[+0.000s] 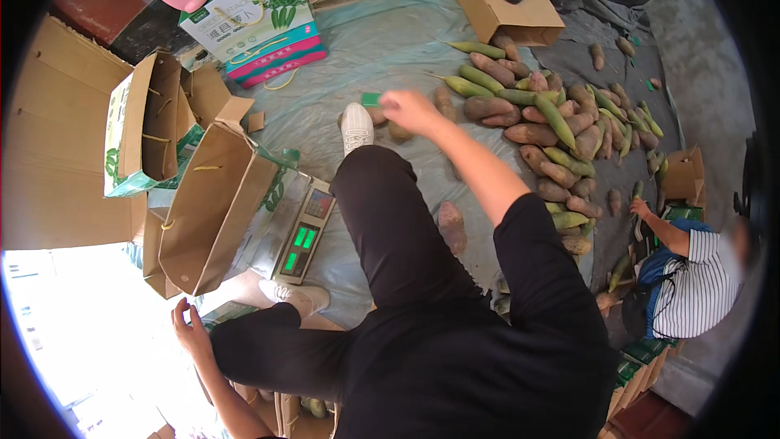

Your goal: Sort and pack cucumbers into cardboard boxes and weigh them.

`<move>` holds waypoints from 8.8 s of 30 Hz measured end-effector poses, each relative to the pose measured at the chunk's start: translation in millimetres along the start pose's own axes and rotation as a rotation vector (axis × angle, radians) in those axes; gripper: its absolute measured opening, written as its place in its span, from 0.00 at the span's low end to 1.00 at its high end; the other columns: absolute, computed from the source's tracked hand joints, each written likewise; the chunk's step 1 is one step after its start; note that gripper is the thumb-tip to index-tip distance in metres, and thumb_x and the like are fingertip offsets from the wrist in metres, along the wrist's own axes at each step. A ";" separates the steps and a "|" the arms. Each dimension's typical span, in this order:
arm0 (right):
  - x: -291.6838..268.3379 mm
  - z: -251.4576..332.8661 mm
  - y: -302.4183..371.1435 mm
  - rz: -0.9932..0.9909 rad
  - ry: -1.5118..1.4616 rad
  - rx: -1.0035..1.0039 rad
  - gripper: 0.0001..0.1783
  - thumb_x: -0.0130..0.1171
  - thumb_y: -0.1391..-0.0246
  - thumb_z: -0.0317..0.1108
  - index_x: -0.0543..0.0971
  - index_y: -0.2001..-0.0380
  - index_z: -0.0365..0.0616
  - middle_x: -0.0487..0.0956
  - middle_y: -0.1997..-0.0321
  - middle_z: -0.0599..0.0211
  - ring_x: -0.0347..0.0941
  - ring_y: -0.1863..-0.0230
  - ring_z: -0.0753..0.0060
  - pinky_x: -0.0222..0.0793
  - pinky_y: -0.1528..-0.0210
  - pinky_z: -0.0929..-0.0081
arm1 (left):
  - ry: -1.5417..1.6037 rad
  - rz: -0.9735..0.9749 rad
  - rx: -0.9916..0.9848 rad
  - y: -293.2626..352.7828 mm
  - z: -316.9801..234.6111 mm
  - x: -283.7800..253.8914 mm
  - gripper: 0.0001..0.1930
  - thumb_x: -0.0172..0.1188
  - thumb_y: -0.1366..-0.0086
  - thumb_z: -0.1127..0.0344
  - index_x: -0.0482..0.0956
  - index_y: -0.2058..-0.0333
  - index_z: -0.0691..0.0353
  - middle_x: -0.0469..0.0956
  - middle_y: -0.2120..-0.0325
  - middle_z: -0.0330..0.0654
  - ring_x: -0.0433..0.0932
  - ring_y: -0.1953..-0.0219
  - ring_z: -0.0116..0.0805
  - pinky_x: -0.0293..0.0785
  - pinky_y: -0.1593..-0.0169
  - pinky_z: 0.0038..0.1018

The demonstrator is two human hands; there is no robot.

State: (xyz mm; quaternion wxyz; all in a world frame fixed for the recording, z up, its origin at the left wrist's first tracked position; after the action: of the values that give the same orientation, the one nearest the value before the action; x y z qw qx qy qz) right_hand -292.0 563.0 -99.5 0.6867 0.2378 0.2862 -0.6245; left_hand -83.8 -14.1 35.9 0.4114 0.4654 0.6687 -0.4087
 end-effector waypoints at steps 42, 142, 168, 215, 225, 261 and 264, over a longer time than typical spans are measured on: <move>40.7 -251.1 208.7 -0.350 0.157 0.821 0.12 0.60 0.61 0.30 0.79 0.68 0.41 0.77 0.65 0.51 0.73 0.59 0.51 0.69 0.55 0.63 | -0.028 0.145 0.064 -29.7 -26.9 37.1 0.13 0.52 0.44 0.76 0.72 0.58 0.68 0.72 0.66 0.48 0.72 0.61 0.43 0.67 0.54 0.34; 183.2 284.3 -98.0 0.350 0.194 -0.387 0.09 0.55 0.59 0.30 0.79 0.71 0.47 0.80 0.65 0.61 0.76 0.60 0.58 0.71 0.64 0.61 | -0.038 0.429 -0.031 -26.5 -92.8 127.8 0.14 0.60 0.52 0.67 0.78 0.63 0.62 0.79 0.71 0.52 0.78 0.66 0.49 0.72 0.61 0.34; -6.3 -289.8 107.5 -0.322 0.115 1.033 0.31 0.62 0.60 0.43 0.72 0.52 0.38 0.74 0.51 0.48 0.68 0.47 0.52 0.65 0.48 0.65 | 0.028 0.394 -0.042 -28.9 -85.6 137.6 0.09 0.59 0.51 0.70 0.77 0.70 0.64 0.77 0.76 0.50 0.77 0.72 0.48 0.71 0.65 0.34; 112.8 -274.3 157.8 -0.309 -0.836 1.275 0.46 0.72 0.72 0.37 0.62 0.47 0.34 0.70 0.50 0.55 0.66 0.49 0.60 0.62 0.53 0.58 | -0.001 0.427 -0.018 -27.6 -82.8 141.0 0.08 0.58 0.51 0.73 0.76 0.70 0.66 0.76 0.75 0.51 0.76 0.71 0.49 0.71 0.65 0.36; 111.3 -276.0 177.7 -0.380 -0.825 1.275 0.46 0.71 0.71 0.38 0.62 0.47 0.37 0.69 0.49 0.57 0.65 0.49 0.61 0.61 0.53 0.61 | 0.042 0.385 0.036 -28.0 -93.3 141.8 0.07 0.59 0.51 0.72 0.75 0.71 0.66 0.75 0.76 0.50 0.75 0.73 0.49 0.71 0.67 0.35; 66.9 -339.8 -17.7 -0.703 -0.851 1.063 0.40 0.74 0.72 0.38 0.66 0.53 0.39 0.71 0.54 0.58 0.68 0.54 0.62 0.68 0.60 0.61 | 0.086 0.408 -0.106 -27.6 -77.1 149.2 0.08 0.55 0.48 0.76 0.75 0.67 0.69 0.77 0.73 0.43 0.74 0.71 0.31 0.71 0.64 0.28; 66.7 -333.7 -10.0 -0.750 -0.955 1.087 0.39 0.73 0.72 0.37 0.67 0.54 0.38 0.72 0.54 0.59 0.68 0.54 0.62 0.68 0.58 0.61 | 0.094 0.434 -0.119 -28.0 -79.5 149.9 0.08 0.55 0.48 0.76 0.75 0.67 0.69 0.76 0.74 0.43 0.73 0.72 0.30 0.71 0.65 0.26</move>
State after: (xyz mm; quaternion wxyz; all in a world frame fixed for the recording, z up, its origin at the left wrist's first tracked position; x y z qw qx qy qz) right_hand -330.3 742.1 -386.4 0.2686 0.1344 -0.3198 -0.8986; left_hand -158.4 96.2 -72.9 0.4848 0.5916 0.5944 -0.2482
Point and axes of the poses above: each hand's wrist, its own y-axis away from the middle knuckle, its own x-axis out of the palm, z = x × y, the point moved 9 cm from there along -y, towards the middle knuckle
